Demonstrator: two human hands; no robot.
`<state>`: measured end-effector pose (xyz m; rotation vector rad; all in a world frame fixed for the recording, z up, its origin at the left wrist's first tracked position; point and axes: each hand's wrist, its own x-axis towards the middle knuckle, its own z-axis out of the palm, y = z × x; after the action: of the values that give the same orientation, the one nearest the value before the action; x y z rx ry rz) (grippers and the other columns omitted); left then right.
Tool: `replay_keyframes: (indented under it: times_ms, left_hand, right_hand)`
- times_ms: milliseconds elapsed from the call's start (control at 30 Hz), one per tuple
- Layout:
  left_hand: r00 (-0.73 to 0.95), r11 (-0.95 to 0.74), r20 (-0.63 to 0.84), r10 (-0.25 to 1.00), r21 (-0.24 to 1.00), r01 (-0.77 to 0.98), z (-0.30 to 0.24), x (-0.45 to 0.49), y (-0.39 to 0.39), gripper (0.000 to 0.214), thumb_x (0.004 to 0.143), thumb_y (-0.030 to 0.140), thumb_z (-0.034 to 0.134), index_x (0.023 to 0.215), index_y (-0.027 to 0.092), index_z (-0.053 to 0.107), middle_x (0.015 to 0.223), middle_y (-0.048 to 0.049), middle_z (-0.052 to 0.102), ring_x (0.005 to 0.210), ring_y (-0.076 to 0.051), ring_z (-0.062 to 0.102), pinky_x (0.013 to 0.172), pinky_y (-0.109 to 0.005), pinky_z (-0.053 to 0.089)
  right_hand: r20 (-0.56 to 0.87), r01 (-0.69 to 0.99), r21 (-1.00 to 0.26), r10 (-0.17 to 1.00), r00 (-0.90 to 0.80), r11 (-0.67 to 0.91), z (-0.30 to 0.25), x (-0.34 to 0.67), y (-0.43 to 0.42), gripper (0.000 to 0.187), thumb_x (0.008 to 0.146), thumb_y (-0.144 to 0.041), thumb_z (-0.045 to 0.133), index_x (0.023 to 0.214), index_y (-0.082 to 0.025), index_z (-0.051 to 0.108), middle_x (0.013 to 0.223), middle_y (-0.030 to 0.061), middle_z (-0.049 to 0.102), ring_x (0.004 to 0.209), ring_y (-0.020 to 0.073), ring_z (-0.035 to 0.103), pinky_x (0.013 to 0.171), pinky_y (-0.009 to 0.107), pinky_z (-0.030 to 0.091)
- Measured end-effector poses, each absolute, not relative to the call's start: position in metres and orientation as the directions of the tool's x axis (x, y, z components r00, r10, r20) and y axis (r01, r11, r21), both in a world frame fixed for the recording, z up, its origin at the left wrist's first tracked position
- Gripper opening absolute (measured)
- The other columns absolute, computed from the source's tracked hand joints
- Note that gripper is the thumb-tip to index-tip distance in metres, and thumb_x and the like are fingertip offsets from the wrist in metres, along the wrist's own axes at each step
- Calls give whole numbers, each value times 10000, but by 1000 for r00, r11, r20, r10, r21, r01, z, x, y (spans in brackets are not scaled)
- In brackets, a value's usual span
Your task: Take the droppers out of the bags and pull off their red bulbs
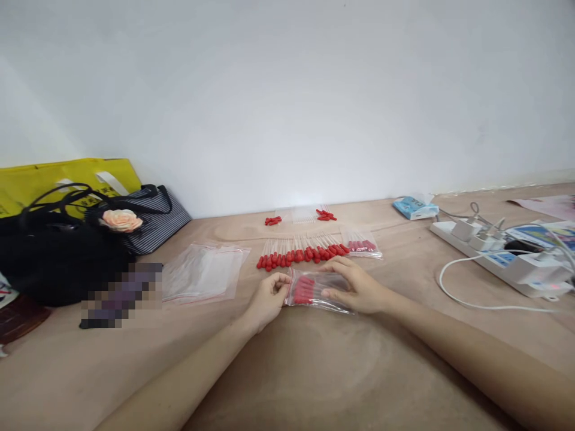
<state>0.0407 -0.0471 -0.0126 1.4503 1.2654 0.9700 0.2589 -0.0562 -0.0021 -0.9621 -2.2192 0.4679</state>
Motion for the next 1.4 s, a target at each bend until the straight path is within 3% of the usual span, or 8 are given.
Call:
replay_keyframes:
  times_ms: [133, 267, 367, 500, 667, 933, 1300, 1400]
  left_hand:
    - [172, -40, -18, 985, 943, 331, -16, 32, -45, 274, 656, 293, 587, 862, 114, 612, 706, -41, 633, 589, -143, 566, 551, -255, 429]
    - [211, -213, 109, 971, 794, 569, -17, 25, -44, 254, 644, 258, 593, 853, 133, 668, 695, -24, 565, 576, -121, 509, 558, -259, 423]
    - [245, -319, 206, 947, 686, 655, -17, 23, -43, 219, 617, 214, 613, 816, 162, 690, 721, -12, 515, 594, -106, 477, 581, -258, 429]
    - [338, -333, 168, 926, 782, 527, -17, 25, -41, 321, 633, 137, 575, 942, 161, 657, 781, -18, 564, 633, -106, 514, 625, -264, 466]
    - [346, -145, 22, 938, 931, 335, -13, 29, -40, 427, 635, 123, 595, 1061, 126, 569, 969, -65, 628, 787, -153, 596, 751, -319, 499]
    - [358, -194, 67, 931, 923, 333, -14, 32, -35, 173, 672, 273, 615, 759, 139, 545, 785, -31, 623, 741, -159, 600, 730, -316, 490]
    - [698, -326, -11, 716, 879, 349, 1, 22, -32, 382, 713, 236, 572, 1087, 162, 560, 1123, -86, 539, 1013, -190, 518, 860, -310, 421]
    - [752, -393, -27, 659, 840, 375, 6, 22, -33, 430, 740, 220, 535, 1166, 172, 502, 1105, -80, 541, 957, -169, 535, 821, -294, 437]
  right_hand:
    - [403, 552, -514, 753, -520, 657, -12, 271, -64, 457, 732, -430, 600, 1106, -176, 530, 1019, 106, 528, 929, 209, 508, 803, 356, 423]
    - [360, 591, -513, 781, -510, 623, -17, 273, -63, 255, 798, -333, 533, 976, -169, 612, 929, 89, 550, 869, 184, 521, 774, 322, 431]
    - [313, 611, -544, 815, -488, 575, -19, 271, -61, 205, 820, -294, 499, 917, -174, 634, 854, 72, 559, 781, 159, 535, 712, 290, 440]
    - [307, 591, -585, 826, -472, 555, -21, 270, -60, 199, 827, -274, 489, 911, -175, 640, 848, 68, 574, 792, 157, 545, 722, 275, 435]
    - [297, 575, -609, 829, -474, 546, -24, 271, -57, 180, 821, -236, 487, 890, -169, 640, 854, 69, 590, 809, 161, 547, 732, 276, 429]
    - [269, 573, -643, 850, -453, 509, -24, 272, -54, 157, 800, -204, 491, 863, -170, 631, 806, 52, 582, 747, 148, 543, 689, 271, 433]
    - [312, 541, -640, 828, -466, 546, -28, 272, -54, 163, 813, -196, 478, 870, -177, 629, 870, 60, 598, 819, 156, 545, 749, 286, 436]
    - [323, 535, -633, 819, -474, 560, -28, 272, -54, 164, 816, -188, 473, 870, -176, 627, 865, 59, 596, 827, 156, 546, 761, 292, 437]
